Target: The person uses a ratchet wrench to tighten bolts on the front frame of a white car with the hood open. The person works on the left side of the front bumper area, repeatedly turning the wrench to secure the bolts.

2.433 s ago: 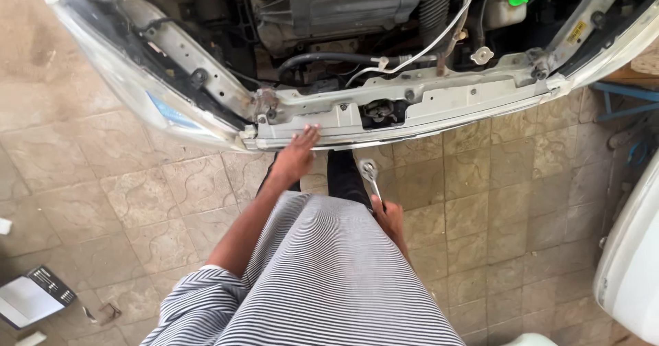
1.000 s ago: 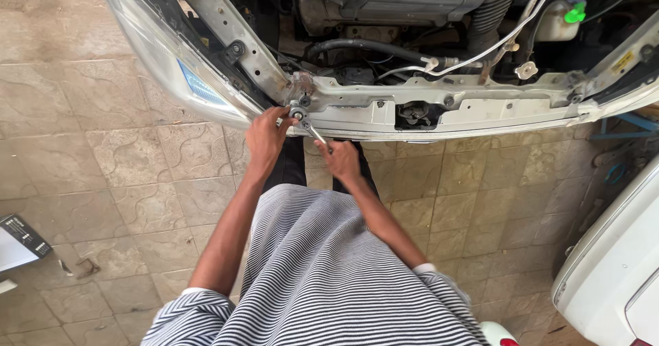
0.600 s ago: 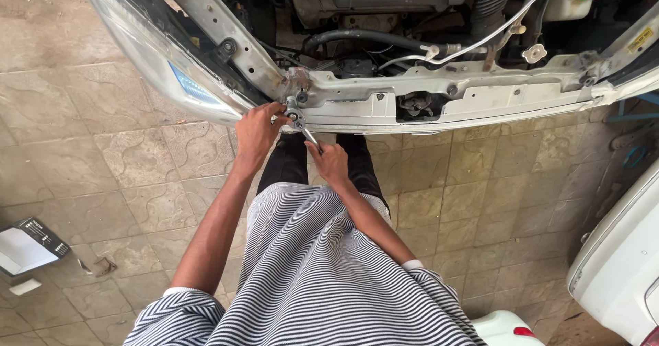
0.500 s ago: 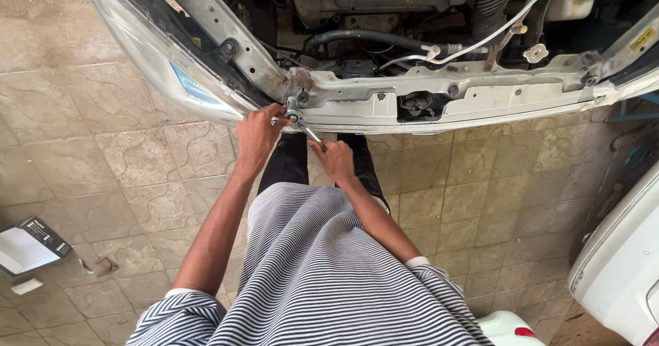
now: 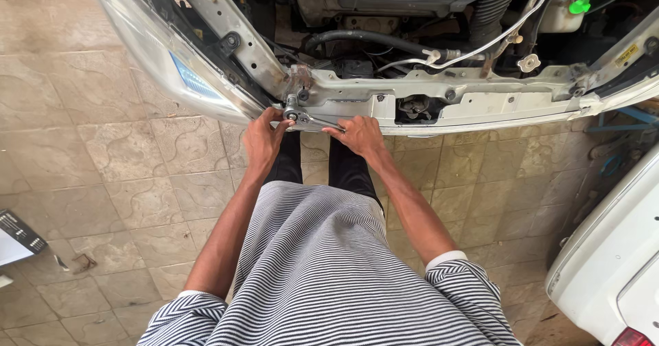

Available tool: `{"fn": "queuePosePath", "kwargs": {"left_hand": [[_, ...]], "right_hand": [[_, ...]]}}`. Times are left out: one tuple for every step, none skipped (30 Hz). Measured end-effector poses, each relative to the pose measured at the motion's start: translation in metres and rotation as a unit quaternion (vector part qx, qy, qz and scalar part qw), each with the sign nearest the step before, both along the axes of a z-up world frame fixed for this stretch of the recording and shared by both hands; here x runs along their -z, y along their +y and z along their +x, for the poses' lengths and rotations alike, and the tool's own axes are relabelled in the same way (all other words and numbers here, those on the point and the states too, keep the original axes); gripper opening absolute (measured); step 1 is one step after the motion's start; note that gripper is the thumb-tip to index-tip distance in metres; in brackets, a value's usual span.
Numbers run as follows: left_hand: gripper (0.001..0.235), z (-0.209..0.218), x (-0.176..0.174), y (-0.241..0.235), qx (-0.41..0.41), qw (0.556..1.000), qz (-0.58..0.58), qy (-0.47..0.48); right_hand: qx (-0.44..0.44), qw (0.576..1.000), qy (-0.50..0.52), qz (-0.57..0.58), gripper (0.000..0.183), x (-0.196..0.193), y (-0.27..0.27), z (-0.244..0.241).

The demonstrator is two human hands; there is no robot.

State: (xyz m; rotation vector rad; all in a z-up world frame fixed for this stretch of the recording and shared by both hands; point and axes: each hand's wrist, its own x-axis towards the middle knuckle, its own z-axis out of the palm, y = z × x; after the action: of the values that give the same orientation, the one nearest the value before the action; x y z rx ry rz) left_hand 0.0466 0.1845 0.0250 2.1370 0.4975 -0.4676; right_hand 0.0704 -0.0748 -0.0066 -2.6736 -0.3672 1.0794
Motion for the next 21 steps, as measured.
{"fn": "queuePosePath", "kwargs": {"left_hand": [[0.033, 0.000, -0.002, -0.001, 0.004, 1.000, -0.001, 0.004], [0.032, 0.001, -0.004, -0.001, 0.009, 1.000, -0.003, 0.008], [0.032, 0.007, -0.005, 0.000, 0.015, 1.000, -0.003, 0.008], [0.031, 0.014, -0.005, 0.002, 0.040, 0.999, 0.009, -0.012], [0.030, 0.020, -0.004, 0.005, 0.066, 0.997, 0.023, -0.028], [0.029, 0.027, -0.002, 0.009, 0.091, 0.994, 0.037, -0.045], [0.028, 0.033, 0.001, 0.012, 0.120, 0.991, 0.028, -0.047], [0.028, 0.040, 0.003, 0.016, 0.149, 0.987, 0.019, -0.048], [0.027, 0.050, 0.006, 0.021, 0.179, 0.982, 0.013, -0.052], [0.027, 0.058, 0.007, 0.022, 0.216, 0.974, 0.048, -0.047], [0.027, 0.063, 0.009, 0.019, 0.254, 0.963, 0.079, -0.041], [0.027, 0.069, 0.012, 0.014, 0.291, 0.950, 0.111, -0.035], [0.023, 0.073, 0.015, 0.009, 0.317, 0.939, 0.126, -0.043], [0.020, 0.077, 0.017, 0.003, 0.343, 0.927, 0.142, -0.052], [0.017, 0.080, 0.019, -0.001, 0.368, 0.914, 0.159, -0.060], [0.019, 0.081, 0.019, -0.005, 0.369, 0.912, 0.162, -0.071], [0.020, 0.081, 0.018, -0.008, 0.370, 0.910, 0.165, -0.082], [0.022, 0.081, 0.014, -0.009, 0.372, 0.908, 0.168, -0.094], [0.024, 0.080, 0.009, -0.007, 0.348, 0.920, 0.150, -0.103], [0.026, 0.076, 0.000, -0.003, 0.323, 0.930, 0.133, -0.111], [0.029, 0.072, -0.010, -0.001, 0.299, 0.940, 0.113, -0.122]], "right_hand": [[0.034, 0.999, 0.035, 0.006, 0.071, 0.000, 0.001, -0.003], [0.068, 0.995, 0.070, 0.011, 0.070, 0.000, 0.004, -0.009], [0.103, 0.989, 0.102, 0.018, 0.069, 0.003, 0.009, -0.015], [0.143, 0.987, 0.049, 0.045, 0.070, 0.004, 0.019, -0.032], [0.182, 0.981, -0.001, 0.074, 0.071, 0.005, 0.032, -0.054], [0.236, 0.966, 0.015, 0.101, 0.070, 0.009, 0.045, -0.071], [0.290, 0.948, 0.031, 0.127, 0.068, 0.015, 0.059, -0.088], [0.367, 0.915, 0.055, 0.160, 0.070, 0.022, 0.075, -0.107], [0.440, 0.873, 0.075, 0.196, 0.073, 0.032, 0.098, -0.122], [0.519, 0.811, 0.093, 0.251, 0.069, 0.045, 0.122, -0.134], [0.594, 0.738, 0.109, 0.301, 0.066, 0.058, 0.143, -0.142], [0.628, 0.684, 0.123, 0.349, 0.065, 0.070, 0.164, -0.148], [0.659, 0.625, 0.136, 0.395, 0.065, 0.078, 0.185, -0.154], [0.682, 0.576, 0.146, 0.427, 0.058, 0.082, 0.207, -0.155], [0.704, 0.521, 0.154, 0.458, 0.051, 0.083, 0.232, -0.152], [0.723, 0.464, 0.158, 0.487, 0.045, 0.083, 0.257, -0.145], [0.738, 0.406, 0.161, 0.515, 0.039, 0.080, 0.282, -0.138], [0.746, 0.353, 0.158, 0.543, 0.033, 0.077, 0.301, -0.131], [0.744, 0.307, 0.157, 0.572, 0.028, 0.075, 0.314, -0.127], [0.740, 0.268, 0.163, 0.595, 0.023, 0.074, 0.321, -0.127], [0.734, 0.236, 0.162, 0.616, 0.021, 0.074, 0.319, -0.128]]}}
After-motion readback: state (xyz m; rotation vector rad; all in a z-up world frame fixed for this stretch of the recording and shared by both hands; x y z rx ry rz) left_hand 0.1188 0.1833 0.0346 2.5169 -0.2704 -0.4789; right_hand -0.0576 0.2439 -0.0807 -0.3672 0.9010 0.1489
